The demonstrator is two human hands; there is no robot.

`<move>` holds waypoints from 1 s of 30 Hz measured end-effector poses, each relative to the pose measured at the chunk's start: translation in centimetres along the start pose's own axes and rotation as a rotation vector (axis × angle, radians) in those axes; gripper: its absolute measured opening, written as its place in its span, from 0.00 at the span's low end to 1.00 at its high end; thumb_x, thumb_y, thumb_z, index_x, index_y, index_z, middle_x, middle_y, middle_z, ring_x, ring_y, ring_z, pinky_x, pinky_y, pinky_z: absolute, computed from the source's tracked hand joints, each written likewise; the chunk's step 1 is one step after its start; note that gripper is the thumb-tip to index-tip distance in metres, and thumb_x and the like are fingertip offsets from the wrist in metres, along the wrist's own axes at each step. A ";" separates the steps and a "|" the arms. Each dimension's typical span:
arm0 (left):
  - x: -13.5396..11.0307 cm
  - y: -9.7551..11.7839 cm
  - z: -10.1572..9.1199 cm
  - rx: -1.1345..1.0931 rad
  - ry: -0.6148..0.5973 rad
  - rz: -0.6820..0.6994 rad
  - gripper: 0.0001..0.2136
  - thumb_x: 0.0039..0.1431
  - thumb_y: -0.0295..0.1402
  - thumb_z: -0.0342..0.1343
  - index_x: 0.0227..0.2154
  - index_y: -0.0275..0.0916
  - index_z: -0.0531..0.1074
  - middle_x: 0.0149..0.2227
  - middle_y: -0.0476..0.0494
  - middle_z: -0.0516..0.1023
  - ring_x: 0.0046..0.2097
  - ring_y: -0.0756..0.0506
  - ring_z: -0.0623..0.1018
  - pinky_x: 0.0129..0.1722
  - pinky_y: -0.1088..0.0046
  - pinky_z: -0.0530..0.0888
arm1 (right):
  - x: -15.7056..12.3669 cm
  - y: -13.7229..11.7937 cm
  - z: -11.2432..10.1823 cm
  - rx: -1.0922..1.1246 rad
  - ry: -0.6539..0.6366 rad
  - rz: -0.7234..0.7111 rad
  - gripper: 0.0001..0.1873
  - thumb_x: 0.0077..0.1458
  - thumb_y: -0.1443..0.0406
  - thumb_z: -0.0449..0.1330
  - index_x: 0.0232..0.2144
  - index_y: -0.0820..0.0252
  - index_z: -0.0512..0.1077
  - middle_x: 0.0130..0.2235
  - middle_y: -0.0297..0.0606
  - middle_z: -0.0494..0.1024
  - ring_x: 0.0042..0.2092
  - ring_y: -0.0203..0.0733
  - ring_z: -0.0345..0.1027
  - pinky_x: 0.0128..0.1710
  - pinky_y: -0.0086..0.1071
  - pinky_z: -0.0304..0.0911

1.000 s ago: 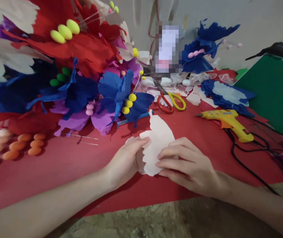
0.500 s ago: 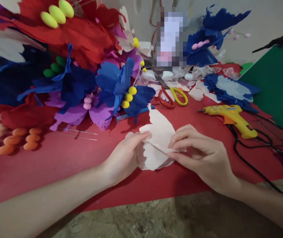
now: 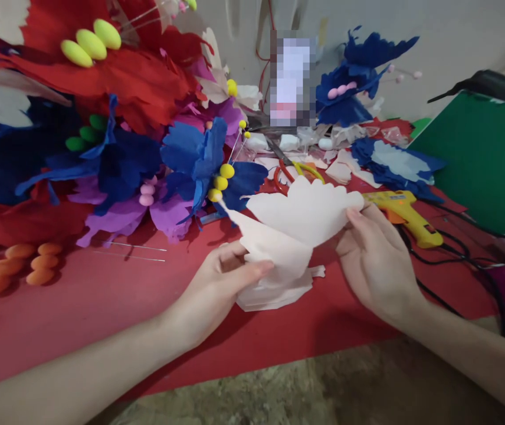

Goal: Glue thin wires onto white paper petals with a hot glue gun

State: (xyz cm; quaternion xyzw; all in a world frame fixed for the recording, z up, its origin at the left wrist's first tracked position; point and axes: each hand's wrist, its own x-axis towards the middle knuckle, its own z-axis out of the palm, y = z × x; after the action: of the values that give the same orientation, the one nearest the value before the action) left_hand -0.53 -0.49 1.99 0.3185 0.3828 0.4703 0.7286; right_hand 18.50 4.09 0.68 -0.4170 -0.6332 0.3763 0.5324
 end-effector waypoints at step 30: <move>0.2 -0.7 -0.2 0.028 -0.025 0.032 0.12 0.46 0.31 0.63 0.35 0.39 0.71 0.36 0.48 0.76 0.40 0.45 0.75 0.40 0.71 0.71 | 0.4 -1.9 1.0 0.268 0.150 0.085 0.03 0.54 0.62 0.53 0.29 0.54 0.63 0.34 0.36 0.73 0.40 0.42 0.69 0.33 0.37 0.69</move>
State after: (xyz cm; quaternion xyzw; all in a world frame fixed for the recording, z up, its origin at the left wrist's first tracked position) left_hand -0.31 -0.56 1.31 0.3407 0.3752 0.4724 0.7211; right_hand 17.25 3.74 2.47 -0.3957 -0.5176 0.4472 0.6128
